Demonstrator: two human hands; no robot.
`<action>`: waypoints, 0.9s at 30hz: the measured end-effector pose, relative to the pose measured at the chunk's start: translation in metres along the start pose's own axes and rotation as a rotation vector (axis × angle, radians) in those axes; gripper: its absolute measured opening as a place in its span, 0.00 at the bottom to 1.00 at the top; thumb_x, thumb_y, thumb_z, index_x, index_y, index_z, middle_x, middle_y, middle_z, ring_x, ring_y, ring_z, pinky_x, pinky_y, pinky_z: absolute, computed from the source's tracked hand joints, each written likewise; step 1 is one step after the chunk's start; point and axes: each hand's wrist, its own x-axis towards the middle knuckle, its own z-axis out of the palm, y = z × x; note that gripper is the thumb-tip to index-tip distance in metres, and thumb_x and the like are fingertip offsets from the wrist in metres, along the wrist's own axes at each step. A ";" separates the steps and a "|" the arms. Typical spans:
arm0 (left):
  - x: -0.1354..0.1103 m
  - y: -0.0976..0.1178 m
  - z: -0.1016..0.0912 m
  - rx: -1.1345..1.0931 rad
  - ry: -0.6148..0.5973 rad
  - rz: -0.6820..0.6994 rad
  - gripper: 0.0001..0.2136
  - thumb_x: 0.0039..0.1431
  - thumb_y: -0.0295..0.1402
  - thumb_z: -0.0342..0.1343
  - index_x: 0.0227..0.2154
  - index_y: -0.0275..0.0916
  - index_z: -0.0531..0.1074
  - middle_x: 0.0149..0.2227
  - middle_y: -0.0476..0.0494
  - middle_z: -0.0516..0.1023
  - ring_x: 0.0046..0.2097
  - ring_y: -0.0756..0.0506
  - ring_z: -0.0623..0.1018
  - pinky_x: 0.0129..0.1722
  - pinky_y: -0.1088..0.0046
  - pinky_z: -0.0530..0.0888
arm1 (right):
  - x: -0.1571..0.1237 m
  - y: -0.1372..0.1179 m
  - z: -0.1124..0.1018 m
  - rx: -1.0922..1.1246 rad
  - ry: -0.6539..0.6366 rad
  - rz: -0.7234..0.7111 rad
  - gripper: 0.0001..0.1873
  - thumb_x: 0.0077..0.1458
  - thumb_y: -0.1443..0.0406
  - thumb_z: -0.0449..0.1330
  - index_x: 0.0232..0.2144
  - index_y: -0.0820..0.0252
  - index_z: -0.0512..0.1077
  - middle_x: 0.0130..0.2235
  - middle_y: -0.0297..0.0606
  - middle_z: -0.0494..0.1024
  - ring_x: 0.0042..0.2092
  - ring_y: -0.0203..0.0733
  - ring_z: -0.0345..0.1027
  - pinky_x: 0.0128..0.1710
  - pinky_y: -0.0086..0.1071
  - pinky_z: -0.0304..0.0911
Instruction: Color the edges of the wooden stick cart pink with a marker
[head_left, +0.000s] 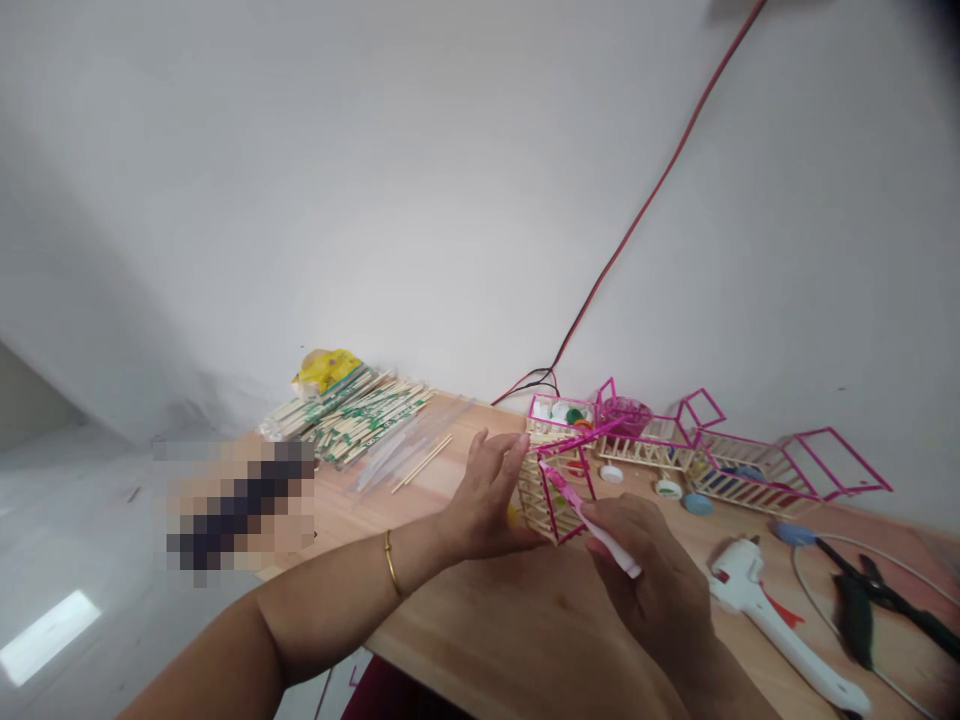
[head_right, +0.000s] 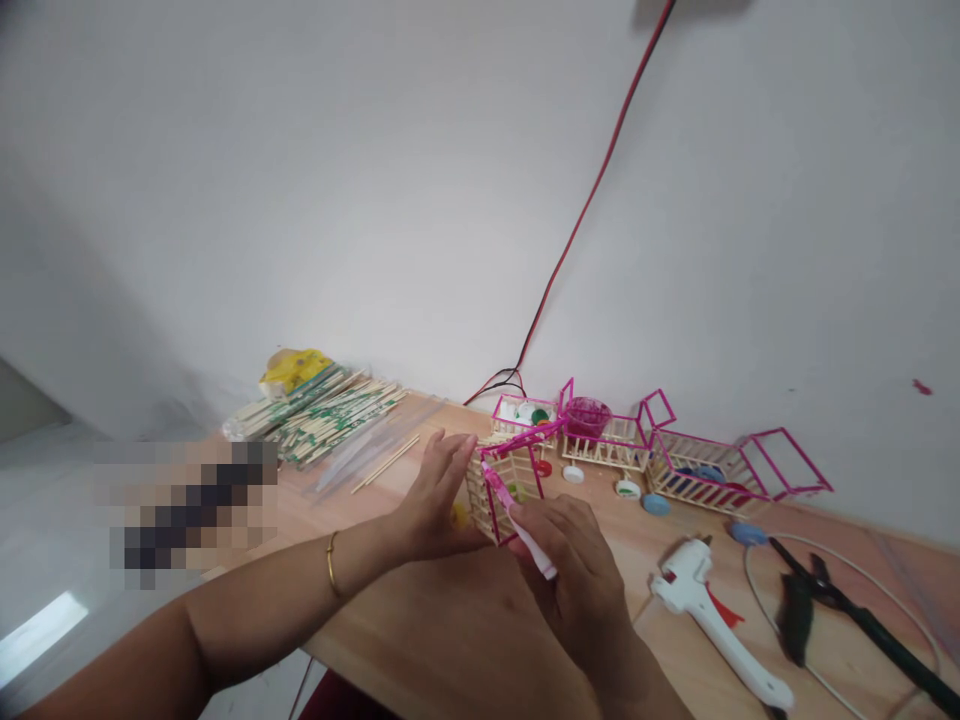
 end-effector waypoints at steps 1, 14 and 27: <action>0.000 0.000 0.000 0.000 -0.002 0.000 0.57 0.48 0.55 0.64 0.70 0.40 0.33 0.59 0.25 0.65 0.62 0.29 0.68 0.66 0.38 0.53 | 0.000 0.000 -0.001 -0.007 -0.005 0.000 0.14 0.62 0.68 0.56 0.50 0.57 0.71 0.37 0.41 0.80 0.40 0.42 0.76 0.43 0.39 0.71; 0.000 0.000 0.000 0.002 0.009 -0.006 0.57 0.48 0.55 0.64 0.70 0.40 0.32 0.60 0.24 0.65 0.62 0.29 0.68 0.66 0.39 0.53 | 0.001 -0.001 -0.001 0.006 0.013 -0.012 0.15 0.62 0.69 0.56 0.50 0.59 0.71 0.38 0.42 0.80 0.41 0.43 0.76 0.42 0.38 0.72; -0.001 0.000 0.000 0.014 -0.018 -0.008 0.57 0.48 0.55 0.64 0.69 0.39 0.33 0.60 0.24 0.65 0.63 0.29 0.68 0.67 0.40 0.52 | 0.004 -0.001 -0.003 -0.001 0.014 -0.023 0.15 0.61 0.68 0.56 0.50 0.56 0.71 0.37 0.41 0.80 0.40 0.43 0.77 0.41 0.39 0.72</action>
